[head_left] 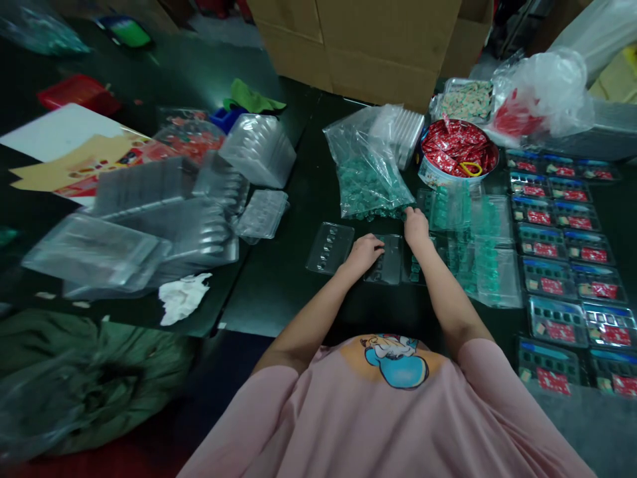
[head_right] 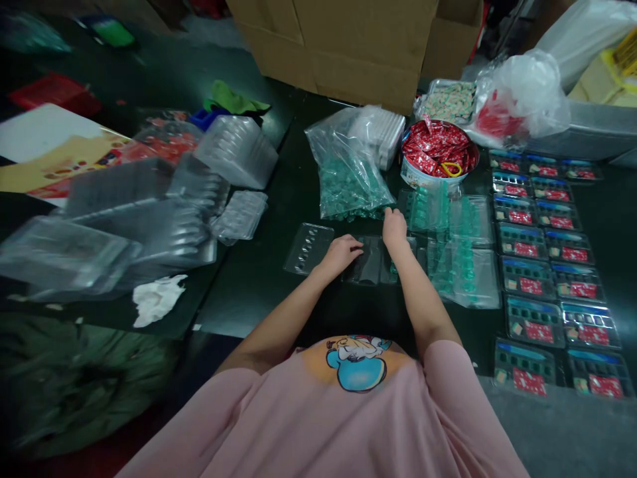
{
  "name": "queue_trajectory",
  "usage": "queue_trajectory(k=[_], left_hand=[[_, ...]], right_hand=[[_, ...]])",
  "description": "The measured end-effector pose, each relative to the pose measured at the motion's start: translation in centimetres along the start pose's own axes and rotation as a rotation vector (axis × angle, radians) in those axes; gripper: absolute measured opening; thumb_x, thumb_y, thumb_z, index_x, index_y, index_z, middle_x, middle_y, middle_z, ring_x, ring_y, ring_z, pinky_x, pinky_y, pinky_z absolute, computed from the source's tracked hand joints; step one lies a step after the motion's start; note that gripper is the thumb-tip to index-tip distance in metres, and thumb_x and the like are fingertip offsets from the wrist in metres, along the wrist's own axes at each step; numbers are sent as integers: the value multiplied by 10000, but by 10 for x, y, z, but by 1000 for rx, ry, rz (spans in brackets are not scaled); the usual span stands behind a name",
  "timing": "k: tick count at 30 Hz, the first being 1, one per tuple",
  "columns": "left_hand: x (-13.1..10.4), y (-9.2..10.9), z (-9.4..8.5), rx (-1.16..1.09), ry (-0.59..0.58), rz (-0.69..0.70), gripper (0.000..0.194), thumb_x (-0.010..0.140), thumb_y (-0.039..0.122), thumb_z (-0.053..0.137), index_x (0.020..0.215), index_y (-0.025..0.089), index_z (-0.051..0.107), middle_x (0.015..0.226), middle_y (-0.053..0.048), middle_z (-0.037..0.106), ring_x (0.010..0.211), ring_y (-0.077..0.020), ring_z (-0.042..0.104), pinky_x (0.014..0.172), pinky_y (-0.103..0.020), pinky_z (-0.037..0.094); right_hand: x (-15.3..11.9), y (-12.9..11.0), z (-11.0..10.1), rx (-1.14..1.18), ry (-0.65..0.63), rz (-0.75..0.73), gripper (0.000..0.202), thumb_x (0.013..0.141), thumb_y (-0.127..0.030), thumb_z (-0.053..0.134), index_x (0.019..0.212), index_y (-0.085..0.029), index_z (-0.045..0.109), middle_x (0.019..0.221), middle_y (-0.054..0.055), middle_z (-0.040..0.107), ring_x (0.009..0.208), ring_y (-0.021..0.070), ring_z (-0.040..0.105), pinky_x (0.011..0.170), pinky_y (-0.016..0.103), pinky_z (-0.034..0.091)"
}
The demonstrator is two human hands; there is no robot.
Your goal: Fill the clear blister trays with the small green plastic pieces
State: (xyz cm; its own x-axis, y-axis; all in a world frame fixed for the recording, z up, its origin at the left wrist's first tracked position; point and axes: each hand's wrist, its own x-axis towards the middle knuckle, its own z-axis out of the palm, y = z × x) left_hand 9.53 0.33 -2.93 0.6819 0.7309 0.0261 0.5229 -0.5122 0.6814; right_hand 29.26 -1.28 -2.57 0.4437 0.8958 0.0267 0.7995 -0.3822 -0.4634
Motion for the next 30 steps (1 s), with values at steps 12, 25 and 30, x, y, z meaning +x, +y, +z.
queue_trajectory(k=[12, 25, 30], left_hand=[[12, 10, -2, -969, 203, -218, 391, 707, 294, 752, 1069, 148, 740, 1044, -91, 740, 972, -225, 670, 941, -383, 497], [-1, 12, -16, -707, 179, -103, 253, 746, 255, 690, 976, 171, 755, 995, -68, 718, 933, -197, 658, 877, -338, 509], [-2, 15, -22, -939, 86, -188, 292, 694, 252, 736, 969, 158, 751, 827, -32, 684, 788, -142, 621, 790, -290, 502]], right_hand=[[-42, -14, -9, 1196, -343, -15, 375, 657, -340, 772, 994, -214, 667, 887, 9, 686, 807, 145, 620, 767, 298, 503], [-55, -22, -17, 1089, -345, -6, 322, 600, -319, 787, 789, -232, 541, 707, -46, 634, 702, 152, 611, 700, 307, 480], [-58, -23, -17, 1190, -384, -15, 376, 592, -305, 814, 822, -226, 526, 721, -56, 619, 674, 118, 575, 675, 268, 454]])
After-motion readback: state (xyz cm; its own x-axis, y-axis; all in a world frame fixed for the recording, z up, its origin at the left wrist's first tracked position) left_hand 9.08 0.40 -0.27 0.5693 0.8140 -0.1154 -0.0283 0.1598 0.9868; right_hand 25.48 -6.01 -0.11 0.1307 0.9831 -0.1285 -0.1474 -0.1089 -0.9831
